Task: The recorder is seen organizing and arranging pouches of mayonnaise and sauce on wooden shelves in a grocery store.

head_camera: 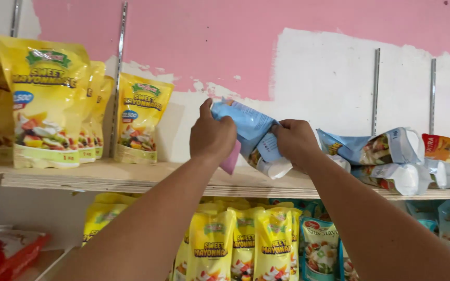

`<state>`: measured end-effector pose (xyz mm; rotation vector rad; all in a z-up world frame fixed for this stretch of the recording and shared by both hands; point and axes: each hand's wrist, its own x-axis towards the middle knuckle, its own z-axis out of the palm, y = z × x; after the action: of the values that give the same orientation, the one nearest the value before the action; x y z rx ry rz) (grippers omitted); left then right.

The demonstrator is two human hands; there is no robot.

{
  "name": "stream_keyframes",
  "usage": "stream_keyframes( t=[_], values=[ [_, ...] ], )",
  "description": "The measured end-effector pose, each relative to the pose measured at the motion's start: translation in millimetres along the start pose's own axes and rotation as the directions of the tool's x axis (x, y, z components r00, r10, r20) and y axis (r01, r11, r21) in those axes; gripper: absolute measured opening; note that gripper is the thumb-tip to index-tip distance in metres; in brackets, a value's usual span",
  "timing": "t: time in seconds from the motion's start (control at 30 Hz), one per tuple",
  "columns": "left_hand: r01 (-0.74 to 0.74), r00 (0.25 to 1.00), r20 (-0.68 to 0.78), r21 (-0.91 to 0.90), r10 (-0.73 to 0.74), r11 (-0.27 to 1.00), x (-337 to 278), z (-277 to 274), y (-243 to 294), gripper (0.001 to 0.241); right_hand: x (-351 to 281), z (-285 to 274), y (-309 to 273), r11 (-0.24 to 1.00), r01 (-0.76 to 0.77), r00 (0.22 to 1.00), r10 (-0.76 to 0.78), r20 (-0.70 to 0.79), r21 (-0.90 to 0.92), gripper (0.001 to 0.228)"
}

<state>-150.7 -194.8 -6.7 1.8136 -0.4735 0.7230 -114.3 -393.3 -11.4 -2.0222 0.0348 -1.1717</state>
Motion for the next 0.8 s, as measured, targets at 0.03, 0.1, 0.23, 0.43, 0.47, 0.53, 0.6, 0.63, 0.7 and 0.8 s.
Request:
stream_keyframes(
  t=[0.03, 0.1, 0.23, 0.43, 0.47, 0.53, 0.6, 0.63, 0.7, 0.8],
  values=[
    [0.001, 1.000, -0.011, 0.005, -0.001, 1.000, 5.9, -10.8, -2.0, 0.076, -9.9, 4.0, -13.2, 1.000, 0.007, 1.000, -0.008, 0.006, 0.007, 0.034],
    [-0.027, 0.999, -0.036, -0.002, 0.027, 1.000, 17.3, -33.4, -6.8, 0.078, -30.7, 12.5, -39.1, 0.923, -0.079, 0.991, 0.031, 0.131, 0.377, 0.039],
    [-0.183, 0.982, -0.042, 0.046, 0.184, 0.982, 29.4, -77.7, -1.7, 0.069, -25.5, 52.5, -51.1, 0.782, -0.130, 0.979, 0.003, 0.204, 0.610, 0.038],
    [-0.362, 0.918, -0.048, 0.303, 0.394, 0.881, 52.3, -103.2, -6.8, 0.037, -42.6, 94.6, -83.0, 0.887, -0.011, 0.969, -0.105, 0.225, 0.462, 0.042],
    [-0.346, 0.919, -0.071, 0.322, 0.387, 0.881, 54.1, -102.3, -9.2, 0.035, -44.0, 102.4, -82.5, 0.905, 0.057, 0.968, -0.154, 0.199, 0.421, 0.045],
    [-0.328, 0.920, -0.099, 0.337, 0.380, 0.882, 56.2, -98.2, -13.7, 0.034, -50.9, 108.1, -93.5, 0.918, 0.130, 0.962, -0.209, 0.177, 0.375, 0.050],
    [-0.262, 0.939, -0.121, 0.353, 0.322, 0.898, 58.2, -91.8, -16.2, 0.032, -62.3, 103.9, -116.8, 0.831, 0.102, 0.953, -0.239, 0.185, 0.548, 0.071],
    [-0.261, 0.938, -0.124, 0.354, 0.322, 0.898, 62.9, -93.2, -15.9, 0.032, -69.1, 97.2, -128.3, 0.829, 0.105, 0.952, -0.243, 0.186, 0.549, 0.071],
    [-0.233, 0.958, -0.082, 0.327, 0.273, 0.916, 72.0, -95.5, -16.0, 0.046, -82.8, 83.7, -150.4, 0.749, 0.201, 0.945, -0.319, 0.077, 0.631, 0.071],
    [-0.367, 0.927, -0.035, 0.110, 0.373, 0.924, 82.4, -113.0, -21.6, 0.064, -58.9, 84.5, -147.3, 0.779, 0.311, 0.920, -0.390, 0.032, 0.545, 0.049]
  ],
)
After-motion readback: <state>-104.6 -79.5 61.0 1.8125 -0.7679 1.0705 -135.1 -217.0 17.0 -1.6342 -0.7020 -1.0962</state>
